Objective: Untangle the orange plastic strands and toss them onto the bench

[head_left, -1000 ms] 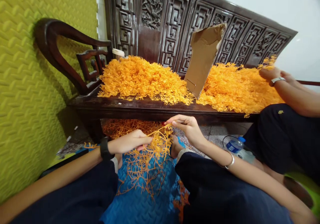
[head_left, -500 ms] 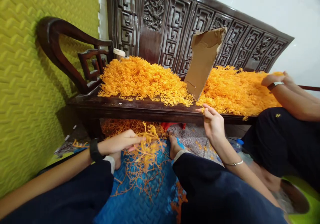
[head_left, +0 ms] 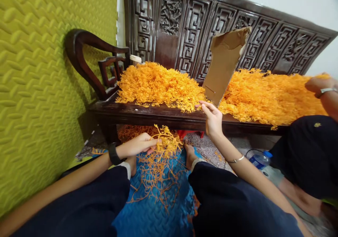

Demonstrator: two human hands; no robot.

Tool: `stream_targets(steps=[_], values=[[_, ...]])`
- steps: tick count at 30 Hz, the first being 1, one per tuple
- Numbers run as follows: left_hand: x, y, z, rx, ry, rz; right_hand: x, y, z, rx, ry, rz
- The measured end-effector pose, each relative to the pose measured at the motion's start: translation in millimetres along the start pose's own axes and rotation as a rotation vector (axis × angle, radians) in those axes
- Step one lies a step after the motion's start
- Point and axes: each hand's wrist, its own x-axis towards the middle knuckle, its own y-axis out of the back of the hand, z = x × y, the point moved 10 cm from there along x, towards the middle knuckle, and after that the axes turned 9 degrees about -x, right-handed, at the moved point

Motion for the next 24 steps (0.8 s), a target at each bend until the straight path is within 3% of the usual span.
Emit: stream_targets(steps=[3, 6, 9, 12, 17, 21, 24], values=[[-3.1, 10.5, -1.7, -0.018, 0.012, 0.083, 27.8, -3.9, 16.7, -0.11, 0.025, 0.083], [-3.9, 11.7, -2.1, -0.041, 0.019, 0.089, 62.2, -7.1, 38.2, -0.221, -0.029, 0.111], [-3.3, 9.4, -1.4, -0.039, 0.001, 0.064, 89.0, -14.4, 53.6, -0.271, -0.086, 0.046], [-2.6, 7.1, -2.9, -0.018, -0.019, 0.027, 94.8, -35.3, 60.3, -0.292, -0.148, -0.106], [-3.7, 5.9, -6.9, -0.02, -0.01, -0.013, 51.4, -95.3, 29.1, -0.18, -0.179, -0.48], [-7.1, 1.2, -3.6, -0.022, 0.016, -0.041, -26.8, -142.2, -31.8, 0.15, -0.201, -1.081], [-8.9, -7.3, -3.2, -0.032, 0.053, -0.099, -75.4, -143.8, -60.1, 0.223, -0.25, -1.391]])
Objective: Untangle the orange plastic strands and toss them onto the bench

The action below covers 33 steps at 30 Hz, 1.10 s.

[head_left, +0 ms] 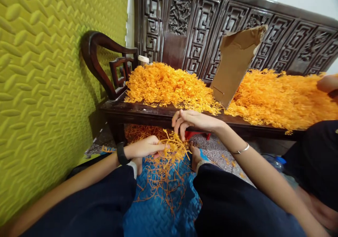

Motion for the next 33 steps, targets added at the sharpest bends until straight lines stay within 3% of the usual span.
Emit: stream_targets(steps=[5, 9, 14, 23, 30, 33], values=[[-0.7, -14.0, -2.7, 0.056, 0.028, -0.122, -16.1, -39.4, 8.8, 0.05, -0.068, -0.211], [-0.5, -16.4, -4.4, 0.083, 0.036, -0.146, -26.0, -50.7, 13.1, -0.025, -0.057, -0.232], [0.9, -16.1, -8.4, 0.1, 0.034, -0.152, -42.7, -31.6, 15.9, -0.185, -0.065, 0.012], [6.8, -16.7, -12.2, 0.08, 0.036, -0.135, -84.3, 18.3, 41.4, -0.09, -0.063, 0.577], [19.9, -19.5, -6.5, 0.086, 0.029, -0.091, -94.8, 27.2, 62.8, 0.058, -0.104, 0.782], [22.7, -17.9, -5.0, 0.101, 0.02, -0.059, -106.5, 43.7, 66.6, 0.04, -0.098, 0.873]])
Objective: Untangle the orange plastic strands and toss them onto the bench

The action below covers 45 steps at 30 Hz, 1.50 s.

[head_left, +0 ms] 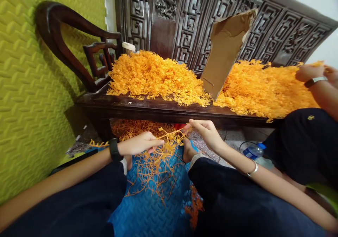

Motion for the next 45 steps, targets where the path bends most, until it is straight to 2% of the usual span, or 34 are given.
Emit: stream_targets(steps=[5, 6, 8, 11, 18, 21, 23, 27, 33, 37, 40, 45], values=[[-5.7, 11.2, -12.2, 0.01, 0.036, 0.042, -7.1, 95.7, 21.1, 0.149, 0.019, 0.491], [-7.0, 14.4, -14.6, 0.003, 0.042, 0.057, -9.8, 108.4, 22.4, 0.145, 0.044, 0.539], [-8.0, 19.3, -15.7, -0.002, 0.04, 0.082, -10.9, 118.8, 18.9, 0.067, 0.112, 0.546], [-5.7, 22.5, -6.7, 0.011, 0.001, 0.12, -4.8, 111.2, 14.2, -0.038, 0.182, 0.499], [2.2, 17.0, 4.0, -0.024, 0.019, 0.139, 27.9, 77.4, 19.6, -0.024, 0.19, 0.416], [2.1, 22.4, -0.7, -0.036, 0.028, 0.192, 45.4, 66.6, 8.0, -0.082, 0.225, 0.379], [1.5, 25.3, -3.3, -0.061, 0.028, 0.219, 60.2, 63.3, -4.1, -0.2, 0.264, 0.386], [-1.3, 29.1, -5.4, -0.156, 0.027, 0.264, 103.5, 63.7, -21.0, -0.485, 0.271, 0.39], [-6.9, 36.8, -9.4, -0.271, 0.035, 0.338, 158.0, 77.0, -31.5, -0.676, 0.222, 0.412], [-9.0, 40.6, -10.7, -0.296, 0.035, 0.372, 163.3, 82.4, -29.2, -0.788, 0.136, 0.536], [-11.0, 40.5, -9.0, -0.309, 0.043, 0.382, 161.9, 84.2, -24.1, -0.78, 0.073, 0.615], [-15.1, 42.9, -10.7, -0.339, 0.068, 0.416, 175.7, 77.8, -12.1, -0.645, 0.019, 0.534]])
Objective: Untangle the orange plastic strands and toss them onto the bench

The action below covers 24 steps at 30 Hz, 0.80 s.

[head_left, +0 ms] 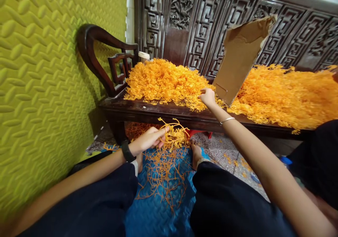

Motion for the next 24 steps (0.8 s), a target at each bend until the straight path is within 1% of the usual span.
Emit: stream_targets(steps=[3, 6, 8, 10, 12, 13, 15, 19, 22, 24], values=[[0.9, 3.9, -2.8, -0.018, -0.001, 0.011, -4.0, -9.5, -9.2, 0.118, 0.009, -0.083], [0.3, 10.2, 0.1, -0.092, -0.046, 0.046, -29.3, -20.1, -31.6, 0.246, 0.072, -0.242], [-2.3, 15.8, 7.3, -0.146, -0.109, 0.09, -61.3, -26.1, -52.9, 0.358, 0.153, -0.405], [-5.7, 20.5, 13.8, -0.175, -0.155, 0.131, -102.3, -26.2, -77.5, 0.551, 0.256, -0.596], [-7.9, 22.7, 16.2, -0.186, -0.161, 0.155, -142.7, -17.1, -99.1, 0.749, 0.352, -0.758], [-8.4, 23.4, 16.7, -0.19, -0.158, 0.165, -159.0, -10.3, -107.1, 0.798, 0.399, -0.806], [-8.6, 23.8, 16.6, -0.195, -0.149, 0.174, -181.1, 3.0, -117.7, 0.738, 0.511, -0.825], [-7.7, 21.5, 16.7, -0.12, -0.149, 0.152, -194.1, 21.5, -129.6, 0.446, 0.717, -0.72], [-6.4, 15.9, 17.0, -0.011, -0.177, 0.09, -202.2, 22.6, -136.7, 0.348, 0.812, -0.738], [-4.3, 11.0, 12.4, 0.028, -0.162, 0.036, -208.1, 20.9, -139.1, 0.335, 0.821, -0.773]])
